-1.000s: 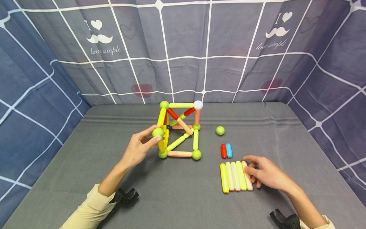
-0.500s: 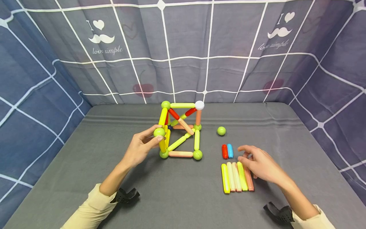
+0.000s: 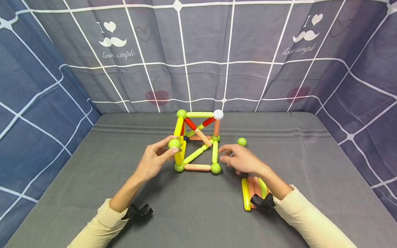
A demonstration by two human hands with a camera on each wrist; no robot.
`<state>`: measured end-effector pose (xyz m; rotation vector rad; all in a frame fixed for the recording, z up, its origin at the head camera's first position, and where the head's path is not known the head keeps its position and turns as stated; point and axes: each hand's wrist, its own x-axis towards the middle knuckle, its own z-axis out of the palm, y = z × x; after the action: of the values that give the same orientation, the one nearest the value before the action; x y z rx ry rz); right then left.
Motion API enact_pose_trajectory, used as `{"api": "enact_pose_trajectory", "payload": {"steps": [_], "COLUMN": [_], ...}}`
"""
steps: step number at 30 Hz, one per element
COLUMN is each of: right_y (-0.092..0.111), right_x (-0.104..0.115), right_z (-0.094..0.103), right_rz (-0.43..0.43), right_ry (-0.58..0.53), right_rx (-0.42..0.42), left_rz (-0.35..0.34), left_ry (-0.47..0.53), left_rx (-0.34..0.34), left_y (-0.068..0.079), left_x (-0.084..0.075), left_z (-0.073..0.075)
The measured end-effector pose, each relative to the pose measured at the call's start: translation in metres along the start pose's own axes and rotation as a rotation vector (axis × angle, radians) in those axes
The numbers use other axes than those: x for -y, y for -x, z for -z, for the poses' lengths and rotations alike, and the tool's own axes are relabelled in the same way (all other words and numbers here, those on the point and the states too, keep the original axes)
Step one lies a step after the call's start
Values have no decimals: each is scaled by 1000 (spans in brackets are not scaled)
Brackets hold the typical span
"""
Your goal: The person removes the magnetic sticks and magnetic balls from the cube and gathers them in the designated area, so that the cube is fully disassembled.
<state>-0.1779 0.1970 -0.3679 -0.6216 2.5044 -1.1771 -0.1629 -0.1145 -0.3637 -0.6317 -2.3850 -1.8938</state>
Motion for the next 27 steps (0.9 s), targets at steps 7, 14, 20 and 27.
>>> {"api": "enact_pose_trajectory", "payload": {"steps": [7, 14, 20, 27], "right_y": [-27, -37, -40, -37], "right_x": [0, -2, -4, -4], "right_z": [-7, -9, -11, -10], "right_rz": [60, 146, 150, 141], "right_ry": [0, 91, 87, 108], "right_rx": [48, 124, 125, 98], "left_rz": [1, -7, -7, -3], "left_ry": [24, 29, 16, 7], "left_rx": [9, 5, 5, 1], "left_y": [0, 0, 0, 0], "left_x": [1, 1, 1, 1], "left_z": [-1, 0, -1, -1]}}
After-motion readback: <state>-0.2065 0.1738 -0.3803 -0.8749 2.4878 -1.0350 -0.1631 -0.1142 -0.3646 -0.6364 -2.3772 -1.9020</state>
